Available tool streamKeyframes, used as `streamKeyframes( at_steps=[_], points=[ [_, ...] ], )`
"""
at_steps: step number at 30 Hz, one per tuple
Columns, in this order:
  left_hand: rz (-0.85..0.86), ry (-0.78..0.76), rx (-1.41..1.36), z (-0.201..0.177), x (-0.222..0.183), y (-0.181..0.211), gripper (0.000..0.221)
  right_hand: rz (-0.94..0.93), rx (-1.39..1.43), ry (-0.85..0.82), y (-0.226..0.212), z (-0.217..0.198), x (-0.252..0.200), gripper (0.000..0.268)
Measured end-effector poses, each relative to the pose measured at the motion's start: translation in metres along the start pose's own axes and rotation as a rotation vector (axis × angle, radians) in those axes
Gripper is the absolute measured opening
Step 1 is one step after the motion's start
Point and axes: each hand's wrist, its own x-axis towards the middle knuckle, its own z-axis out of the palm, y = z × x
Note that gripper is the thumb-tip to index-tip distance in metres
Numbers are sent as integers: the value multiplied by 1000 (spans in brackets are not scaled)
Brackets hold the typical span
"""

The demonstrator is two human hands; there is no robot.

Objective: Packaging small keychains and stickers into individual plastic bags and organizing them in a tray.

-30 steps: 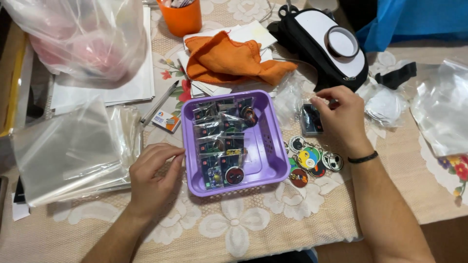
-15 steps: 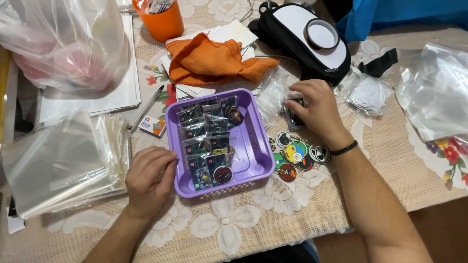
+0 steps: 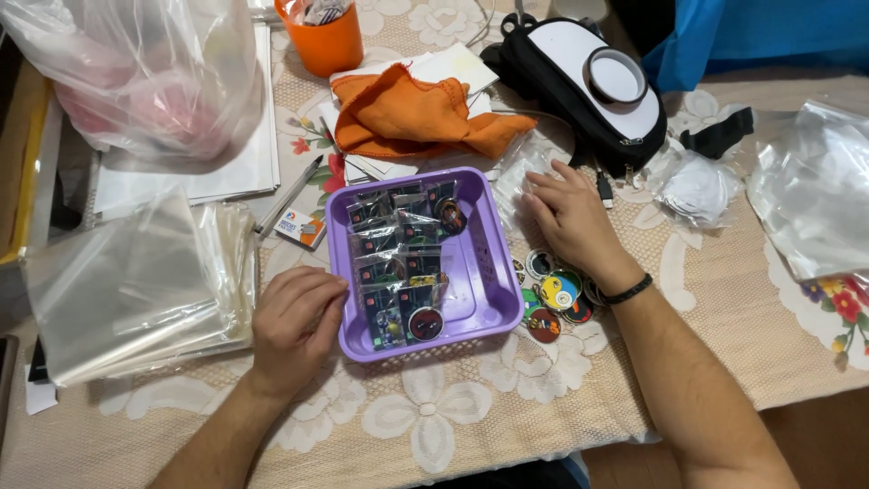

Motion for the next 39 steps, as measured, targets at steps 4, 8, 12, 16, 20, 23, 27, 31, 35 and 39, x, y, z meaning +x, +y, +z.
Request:
streamKeyframes(
  at_steps=[4,8,12,16,20,23,27,31,35,39],
  points=[
    [15,-4,5,1,-2,-2,16,70,331,120,-5,-14,3,29],
    [19,36,20,-4,3,0,16,124,613,131,-24,-38,6,41],
    [-33,59,-75,-4,17,7,17,56,1010,30,-58,-67,5,48],
    [-322,-336,-346,-4,77,61,47,-266,1141,-206,-98,-106,7,37],
    [-524,-564,-746,10,121,95,92,-369,828,-169,-136,-127,9,38],
    [-403,-589,-751,15,136,108,68,-393,816,-217,-143,-130,11,36],
    [-242,-527,-833,24,128,106,27,-396,1131,-233,-139,-119,9,33],
    [-521,-528,-1235,32,115,95,25,-357,1239,-206,-136,-104,5,34],
    [-566,-581,-1182,24,121,100,27,-339,1213,-146,-132,-97,2,35],
    [-581,-505,-1196,30,127,96,44,-353,1041,-64,-127,-103,0,37]
  ],
)
